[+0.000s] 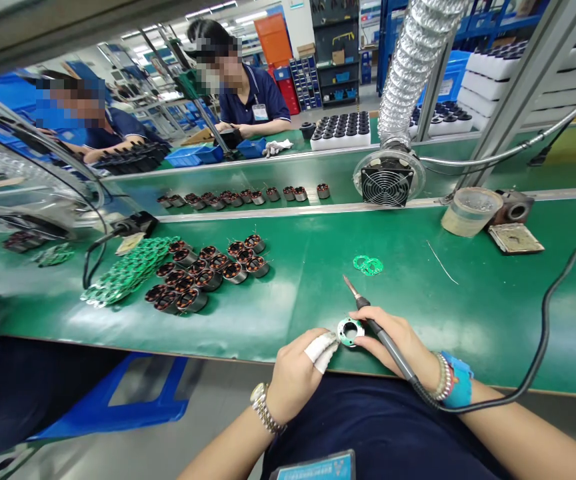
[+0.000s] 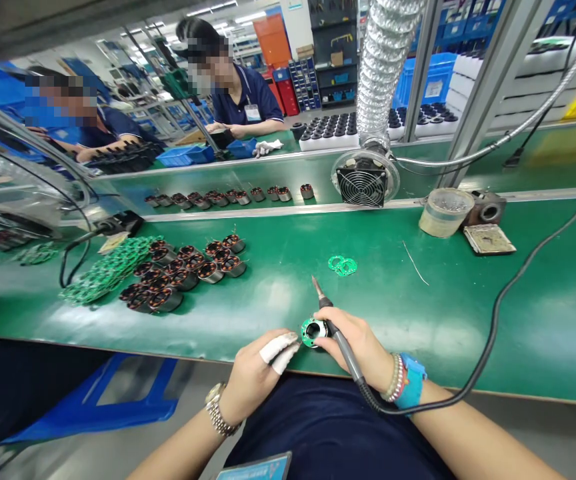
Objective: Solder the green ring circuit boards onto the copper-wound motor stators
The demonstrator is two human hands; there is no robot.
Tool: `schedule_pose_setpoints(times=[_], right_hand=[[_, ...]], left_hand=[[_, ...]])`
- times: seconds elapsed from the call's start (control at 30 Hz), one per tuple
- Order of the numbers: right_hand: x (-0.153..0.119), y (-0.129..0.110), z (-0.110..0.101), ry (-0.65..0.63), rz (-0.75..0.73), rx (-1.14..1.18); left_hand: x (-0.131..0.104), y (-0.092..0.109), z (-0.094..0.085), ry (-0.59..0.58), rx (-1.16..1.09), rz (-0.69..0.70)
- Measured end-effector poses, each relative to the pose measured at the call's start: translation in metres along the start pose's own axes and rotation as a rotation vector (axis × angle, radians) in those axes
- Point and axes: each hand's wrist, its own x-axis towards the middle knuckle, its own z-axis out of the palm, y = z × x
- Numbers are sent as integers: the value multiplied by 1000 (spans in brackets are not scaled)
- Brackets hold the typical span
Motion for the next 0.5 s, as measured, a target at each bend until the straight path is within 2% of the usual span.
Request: schedule_pose_setpoints(times=[0.1, 0.2, 0.27, 0.33, 0.43, 0.5], right_hand=[[0, 0, 1, 8, -7, -6], [-1, 0, 1, 15, -22, -12], [-1, -1, 1, 18, -25, -18], [-1, -1, 1, 21, -25, -27], [-1, -3, 1, 11, -18, -34], [-1, -3, 0, 8, -12, -32]], left_hand=[[0, -5, -1, 20, 125, 168], [5, -2, 4, 14, 145, 146], [11, 4, 8, 3, 79, 15], [16, 13, 13, 4, -53, -202], [20, 23, 16, -42, -416, -571], [18, 26, 13, -94, -668, -724]])
